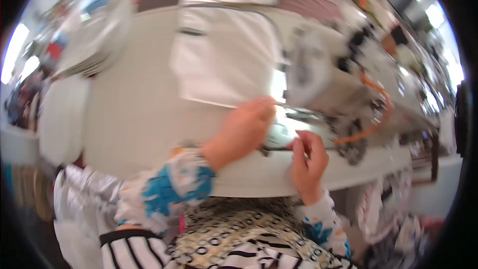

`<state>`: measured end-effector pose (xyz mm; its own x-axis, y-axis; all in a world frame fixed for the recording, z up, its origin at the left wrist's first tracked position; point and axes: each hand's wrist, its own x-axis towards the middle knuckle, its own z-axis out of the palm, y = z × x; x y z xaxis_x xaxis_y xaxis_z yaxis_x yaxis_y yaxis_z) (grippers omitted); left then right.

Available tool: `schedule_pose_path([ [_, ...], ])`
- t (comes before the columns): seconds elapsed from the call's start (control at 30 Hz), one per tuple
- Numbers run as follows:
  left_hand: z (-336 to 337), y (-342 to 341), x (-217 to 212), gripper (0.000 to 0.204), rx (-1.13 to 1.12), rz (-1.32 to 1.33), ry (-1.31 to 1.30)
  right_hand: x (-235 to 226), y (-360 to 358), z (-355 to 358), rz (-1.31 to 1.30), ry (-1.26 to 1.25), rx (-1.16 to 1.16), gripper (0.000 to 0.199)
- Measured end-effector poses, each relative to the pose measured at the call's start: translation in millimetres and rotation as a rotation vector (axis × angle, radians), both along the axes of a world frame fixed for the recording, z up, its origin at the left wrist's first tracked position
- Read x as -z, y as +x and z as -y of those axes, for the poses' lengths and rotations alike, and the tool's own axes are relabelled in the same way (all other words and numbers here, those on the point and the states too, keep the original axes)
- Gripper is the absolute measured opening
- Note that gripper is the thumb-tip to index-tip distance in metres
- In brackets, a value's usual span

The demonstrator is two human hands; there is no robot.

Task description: Use a sewing machine to join pieces of white fabric together.

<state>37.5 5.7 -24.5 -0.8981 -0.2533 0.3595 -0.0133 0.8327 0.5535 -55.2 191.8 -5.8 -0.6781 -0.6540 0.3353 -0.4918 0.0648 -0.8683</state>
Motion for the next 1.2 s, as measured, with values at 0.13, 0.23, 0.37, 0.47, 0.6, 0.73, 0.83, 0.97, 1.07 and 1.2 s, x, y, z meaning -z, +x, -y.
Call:
schedule_pose_path([
  [0.13, -1.3, 6.0, -32.1, 0.023, -0.177, -0.332, -0.291, -18.0, 13.1, 19.1, -0.208, 0.153, -0.281, 0.033],
  [0.23, 55.7, 79.0, -39.9, 0.035, -0.594, -0.314, -0.509, -27.4, 14.0, 54.1, -0.588, 0.211, -0.44, 0.04],
  [0.37, 141.5, 247.7, -55.6, 0.068, -1.346, 0.195, -0.654, -0.6, 11.9, 82.2, -0.498, 0.22, -0.384, 0.037],
  [0.47, 167.9, 341.2, -87.1, 0.049, -1.559, 0.612, -0.399, -1.0, 12.3, 83.2, -0.512, 0.191, -0.374, 0.035],
  [0.6, 184.8, 396.4, -94.5, 0.03, -1.339, 0.289, -0.026, 1.0, 10.2, 82.4, -0.517, 0.191, -0.38, 0.034],
  [0.73, 199.9, 412.7, -84.0, 0.023, -1.196, -0.101, 0.423, -1.2, 9.7, 82.8, -0.533, 0.176, -0.371, 0.033],
  [0.83, 193.4, 414.9, -93.3, 0.02, -1.21, -0.058, 0.405, -2.1, 9.9, 80.8, -0.537, 0.148, -0.384, 0.033],
  [0.97, 124.6, 328.2, -117.0, 0.013, -0.954, 0.152, 0.6, 1.3, 13.5, 76.2, -0.643, 0.055, -0.332, 0.035],
  [1.07, 69.4, 229.5, -121.1, 0.02, -0.449, 0.349, 0.874, -6.8, 41.2, 63.8, -0.708, -0.004, -0.414, 0.037],
  [1.2, 149.6, 193.5, -88.0, 0.019, -0.725, 0.071, -0.025, -22.4, 96.7, 45.4, -0.697, 0.147, -0.675, 0.04],
])
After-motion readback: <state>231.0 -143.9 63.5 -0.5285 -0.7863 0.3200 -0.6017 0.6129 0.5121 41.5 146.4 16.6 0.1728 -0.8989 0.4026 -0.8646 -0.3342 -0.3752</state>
